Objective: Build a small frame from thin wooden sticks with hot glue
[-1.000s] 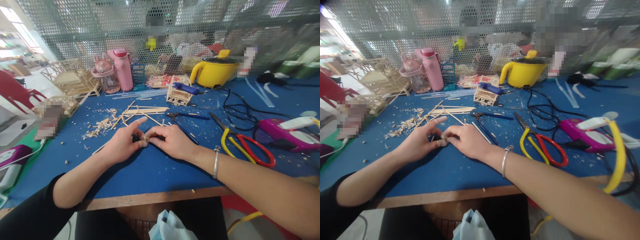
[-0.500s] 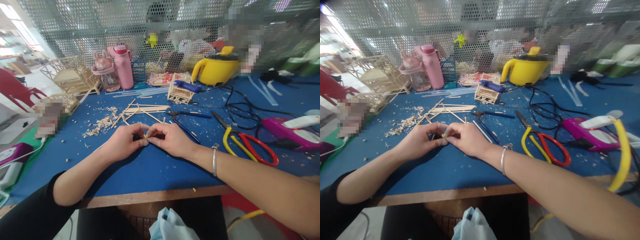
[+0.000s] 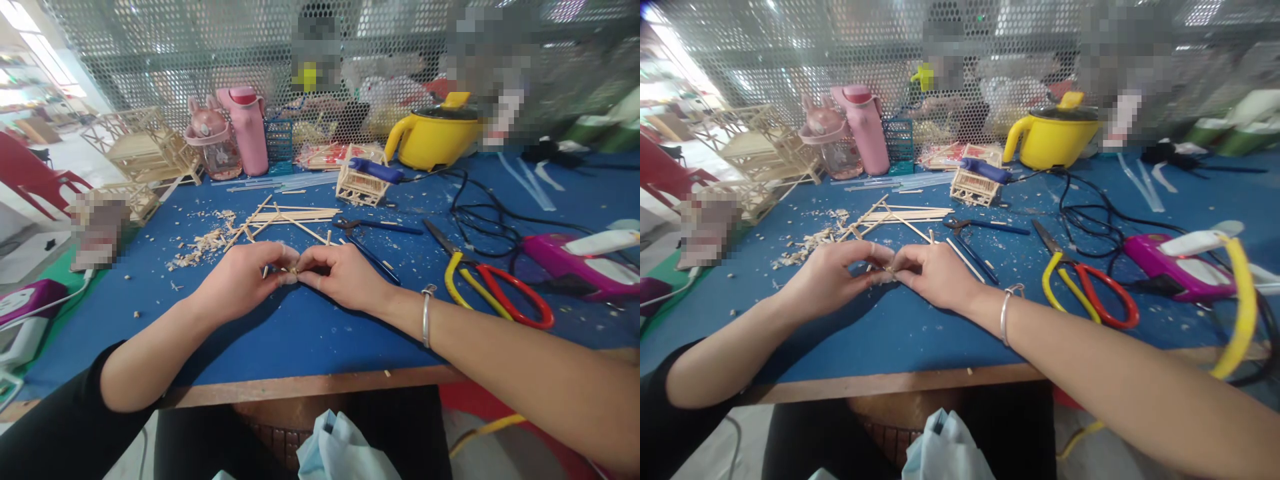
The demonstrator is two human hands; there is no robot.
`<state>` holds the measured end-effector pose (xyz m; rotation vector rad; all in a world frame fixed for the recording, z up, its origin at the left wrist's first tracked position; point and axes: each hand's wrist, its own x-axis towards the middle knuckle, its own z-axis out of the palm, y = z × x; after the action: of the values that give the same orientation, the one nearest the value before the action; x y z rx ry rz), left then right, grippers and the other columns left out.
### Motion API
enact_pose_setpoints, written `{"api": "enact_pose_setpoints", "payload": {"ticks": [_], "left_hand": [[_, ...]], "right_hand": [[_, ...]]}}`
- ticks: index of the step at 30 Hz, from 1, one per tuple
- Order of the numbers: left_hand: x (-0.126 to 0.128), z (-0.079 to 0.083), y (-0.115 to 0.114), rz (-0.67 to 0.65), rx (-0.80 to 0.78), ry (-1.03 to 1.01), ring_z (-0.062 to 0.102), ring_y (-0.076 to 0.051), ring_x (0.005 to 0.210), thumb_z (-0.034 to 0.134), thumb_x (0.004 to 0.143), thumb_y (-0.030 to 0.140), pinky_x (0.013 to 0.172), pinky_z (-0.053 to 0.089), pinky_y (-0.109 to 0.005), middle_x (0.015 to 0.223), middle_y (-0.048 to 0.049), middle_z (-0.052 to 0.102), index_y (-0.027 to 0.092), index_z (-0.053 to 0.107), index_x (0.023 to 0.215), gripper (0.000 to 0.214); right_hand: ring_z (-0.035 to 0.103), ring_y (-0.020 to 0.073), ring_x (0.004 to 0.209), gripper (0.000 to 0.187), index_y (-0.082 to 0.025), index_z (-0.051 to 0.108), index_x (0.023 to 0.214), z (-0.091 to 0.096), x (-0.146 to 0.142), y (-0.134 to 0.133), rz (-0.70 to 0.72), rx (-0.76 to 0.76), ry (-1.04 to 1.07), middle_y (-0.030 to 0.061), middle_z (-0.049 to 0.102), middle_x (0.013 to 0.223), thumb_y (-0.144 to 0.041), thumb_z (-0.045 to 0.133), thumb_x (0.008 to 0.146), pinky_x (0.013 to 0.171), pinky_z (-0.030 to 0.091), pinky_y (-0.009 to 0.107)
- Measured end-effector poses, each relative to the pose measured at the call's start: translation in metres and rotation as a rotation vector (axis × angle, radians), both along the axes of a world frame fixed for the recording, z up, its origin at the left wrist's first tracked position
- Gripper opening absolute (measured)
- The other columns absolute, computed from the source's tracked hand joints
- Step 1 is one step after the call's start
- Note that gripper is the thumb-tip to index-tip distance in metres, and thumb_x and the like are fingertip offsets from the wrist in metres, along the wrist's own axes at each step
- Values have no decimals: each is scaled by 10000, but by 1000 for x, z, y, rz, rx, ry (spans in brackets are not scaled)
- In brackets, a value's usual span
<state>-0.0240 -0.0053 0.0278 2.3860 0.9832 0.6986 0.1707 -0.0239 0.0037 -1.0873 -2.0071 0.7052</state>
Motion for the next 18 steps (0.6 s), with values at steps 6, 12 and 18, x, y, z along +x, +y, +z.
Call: {"api": "enact_pose_setpoints", "payload": {"ticks": [6,12,18], "left_hand": [[-2,0,-2,35,4,39,670,-172,781,584,807,286,717,518,-273,875,-20,727,216,664,1018,237],[-1,-1,1,-45,-248,-76,678,-183,817,617,783,312,764,545,-326,924,-45,712,195,562,1150,389],[3,-4,1,-52,-264,-120,666,-171,786,635,779,323,745,539,-309,875,-37,708,170,598,1009,279]], "right_hand": [[656,121,720,78,-189,635,837,-3,0,0,-22,-23,8,-11,703,782,-155,605,772,707,494,243],[661,118,747,82,-189,646,836,0,0,-1,7,7,-10,-7,711,811,-149,601,780,733,484,238],[652,125,756,103,-200,670,813,2,0,-3,-12,78,-103,-13,717,812,-135,602,771,735,458,242]]}}
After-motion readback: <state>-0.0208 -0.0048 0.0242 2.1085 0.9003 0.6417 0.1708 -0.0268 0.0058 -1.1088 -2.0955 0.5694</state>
